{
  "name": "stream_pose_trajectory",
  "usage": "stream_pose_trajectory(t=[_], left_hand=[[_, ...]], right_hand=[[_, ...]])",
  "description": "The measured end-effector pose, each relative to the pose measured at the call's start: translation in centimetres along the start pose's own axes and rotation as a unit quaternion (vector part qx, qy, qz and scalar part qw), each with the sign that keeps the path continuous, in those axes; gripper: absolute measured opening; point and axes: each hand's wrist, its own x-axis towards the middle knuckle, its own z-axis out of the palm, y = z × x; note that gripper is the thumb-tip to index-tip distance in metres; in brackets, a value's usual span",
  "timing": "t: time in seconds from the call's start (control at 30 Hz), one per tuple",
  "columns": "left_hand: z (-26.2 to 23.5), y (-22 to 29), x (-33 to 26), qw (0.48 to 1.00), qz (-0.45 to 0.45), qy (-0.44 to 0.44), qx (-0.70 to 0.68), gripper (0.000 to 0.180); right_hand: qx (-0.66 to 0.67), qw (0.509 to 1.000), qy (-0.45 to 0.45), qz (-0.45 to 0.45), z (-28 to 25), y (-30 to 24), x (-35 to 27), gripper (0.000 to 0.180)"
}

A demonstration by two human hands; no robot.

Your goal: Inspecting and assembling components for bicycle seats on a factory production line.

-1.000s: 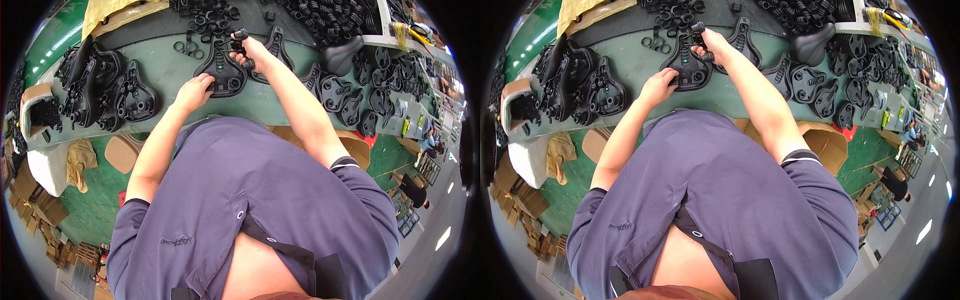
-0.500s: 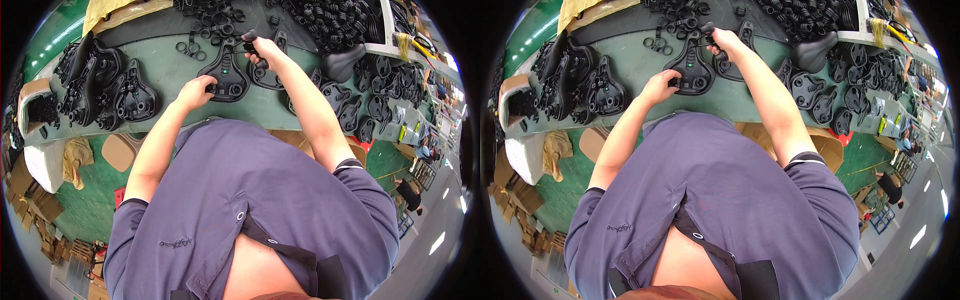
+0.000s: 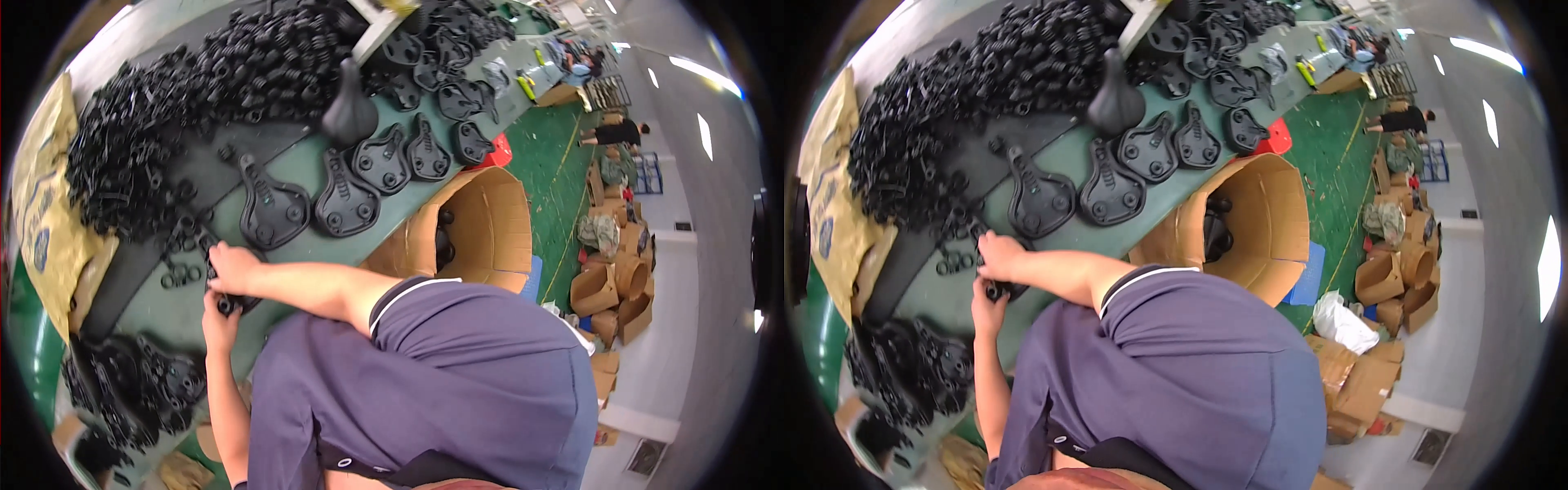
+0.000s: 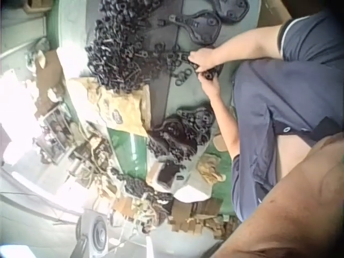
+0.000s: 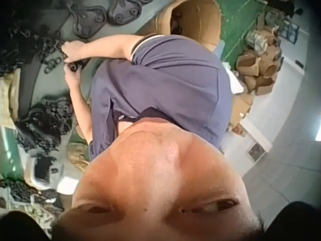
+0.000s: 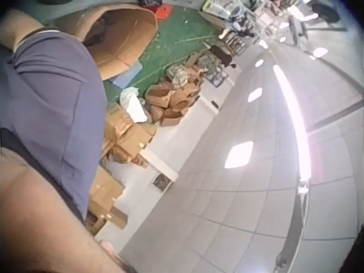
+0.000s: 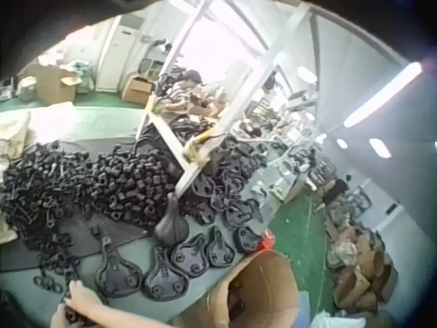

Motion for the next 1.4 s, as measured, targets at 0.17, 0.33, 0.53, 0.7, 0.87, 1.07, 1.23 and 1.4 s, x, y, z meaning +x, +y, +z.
stream_pose_trajectory(t=[0.17, 0.33, 0.53, 0.7, 0.87, 1.07, 1.23, 1.4], left_hand=[[-0.3, 0.8, 0.2, 1.000, 0.016, 0.023, 0.000, 0.066], [1.5, 0.0, 5.1, 0.984, -0.048, 0.150, -0.086, 0.059], [3.5, 2.1, 4.9, 0.961, -0.089, 0.246, 0.092, 0.055], [3.3, 5.2, 6.2, 0.958, -0.047, 0.282, 0.026, 0.042], [3.3, 0.7, 3.6, 0.907, -0.151, 0.325, -0.221, 0.055], [5.8, -2.9, -2.9, 0.803, -0.381, 0.101, -0.448, 0.057], [6.7, -1.5, -5.1, 0.625, -0.395, 0.052, -0.671, 0.035], [4.5, -2.6, -1.9, 0.468, -0.210, 0.108, -0.852, 0.035]], right_hand=[[-0.063, 0.997, 0.027, -0.029, -2.2, 0.3, -0.4, 0.080], [-0.051, 0.998, 0.018, -0.035, -2.7, 1.4, -2.5, 0.095], [-0.075, 0.989, 0.078, -0.097, -0.8, 1.6, -1.8, 0.060], [-0.093, 0.988, 0.106, -0.057, -2.4, 1.3, -0.9, 0.041], [0.029, 0.997, -0.026, -0.069, -3.6, 1.2, -0.6, 0.089], [0.193, 0.946, -0.237, 0.104, -2.3, 7.0, 1.8, 0.089], [0.091, 0.981, -0.156, 0.071, -1.6, 2.2, -1.5, 0.077], [0.185, 0.965, -0.106, -0.156, -3.2, -5.8, 3.5, 0.068]])
